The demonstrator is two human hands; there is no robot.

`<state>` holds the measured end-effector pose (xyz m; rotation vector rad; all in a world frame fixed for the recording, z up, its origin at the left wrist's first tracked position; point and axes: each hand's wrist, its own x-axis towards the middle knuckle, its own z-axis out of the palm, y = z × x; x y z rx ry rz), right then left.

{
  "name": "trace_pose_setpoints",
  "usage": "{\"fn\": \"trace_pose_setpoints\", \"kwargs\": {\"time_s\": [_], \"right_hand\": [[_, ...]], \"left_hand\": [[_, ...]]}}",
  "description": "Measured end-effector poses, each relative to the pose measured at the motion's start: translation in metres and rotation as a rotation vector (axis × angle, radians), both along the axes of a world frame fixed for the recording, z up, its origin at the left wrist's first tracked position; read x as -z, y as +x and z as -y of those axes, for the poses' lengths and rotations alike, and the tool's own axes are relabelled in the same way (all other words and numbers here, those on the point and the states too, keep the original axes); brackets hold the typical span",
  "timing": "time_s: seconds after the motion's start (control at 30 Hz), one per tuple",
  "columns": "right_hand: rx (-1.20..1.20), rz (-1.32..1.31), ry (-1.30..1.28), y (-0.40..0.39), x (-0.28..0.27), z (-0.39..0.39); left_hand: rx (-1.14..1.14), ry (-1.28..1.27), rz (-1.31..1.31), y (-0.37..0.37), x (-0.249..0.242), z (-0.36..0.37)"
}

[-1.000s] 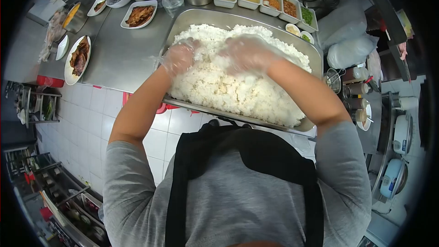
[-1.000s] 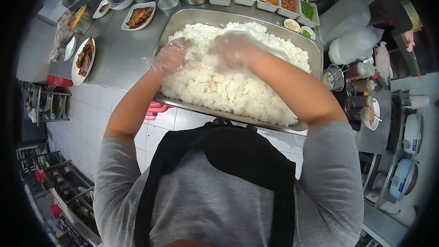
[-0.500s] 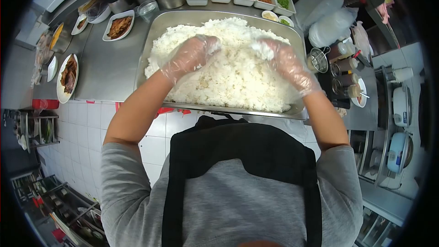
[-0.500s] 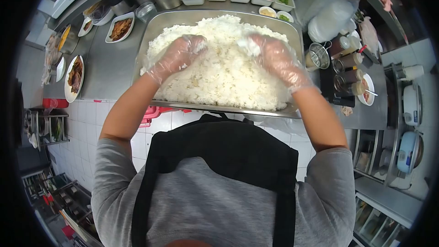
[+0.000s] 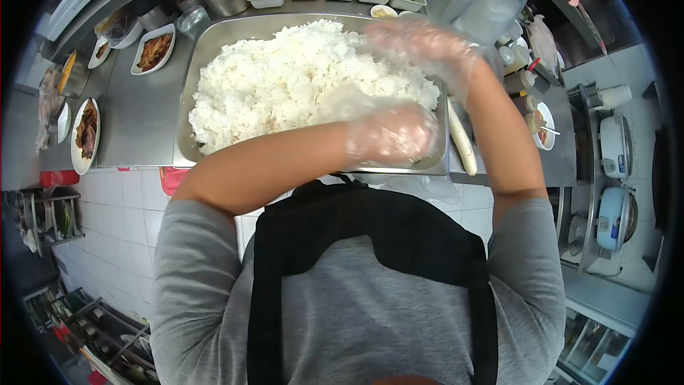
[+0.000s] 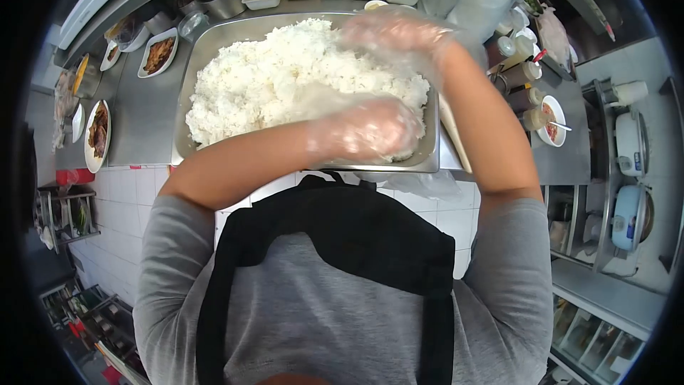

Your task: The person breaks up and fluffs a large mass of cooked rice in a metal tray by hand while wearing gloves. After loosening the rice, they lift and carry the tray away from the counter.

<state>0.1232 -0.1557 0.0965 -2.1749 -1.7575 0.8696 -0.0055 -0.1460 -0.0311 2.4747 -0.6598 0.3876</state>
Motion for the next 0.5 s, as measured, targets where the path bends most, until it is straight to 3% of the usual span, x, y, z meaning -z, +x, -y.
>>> {"fn": "trace_pose_setpoints", "kwargs": {"time_s": [0.03,0.07,0.13,0.2,0.27,0.33,0.37,0.47,0.5], "right_hand": [[0.15,-0.137,-0.015,0.022,0.009,0.001],[0.3,-0.273,-0.03,0.043,0.02,0.001],[0.215,-0.058,-0.026,0.09,0.06,-0.004],[0.107,0.145,-0.06,0.107,0.094,-0.015],[-0.026,0.331,-0.131,0.106,0.116,-0.032],[0.068,0.328,-0.228,0.093,0.128,-0.044],[0.113,0.33,-0.278,0.087,0.133,-0.048],[0.358,-0.028,-0.342,0.092,0.143,-0.052],[0.318,-0.199,-0.336,0.094,0.147,-0.051]], "left_hand": [[-0.005,0.032,-0.093,0.009,-0.009,0.021],[0.006,0.291,-0.191,0.02,-0.017,0.037],[0.026,0.812,-0.392,0.039,-0.03,0.06],[-0.632,-0.394,-0.564,0.042,-0.02,0.079],[-0.981,-1.01,-0.543,0.057,0.009,0.085],[-1.101,-0.978,-0.478,0.062,0.013,0.081],[-1.194,-1.079,-0.611,0.068,0.013,0.083],[-0.999,-0.66,-0.688,0.066,0.03,0.064],[-0.919,-0.554,-0.672,0.064,0.031,0.057]]}}
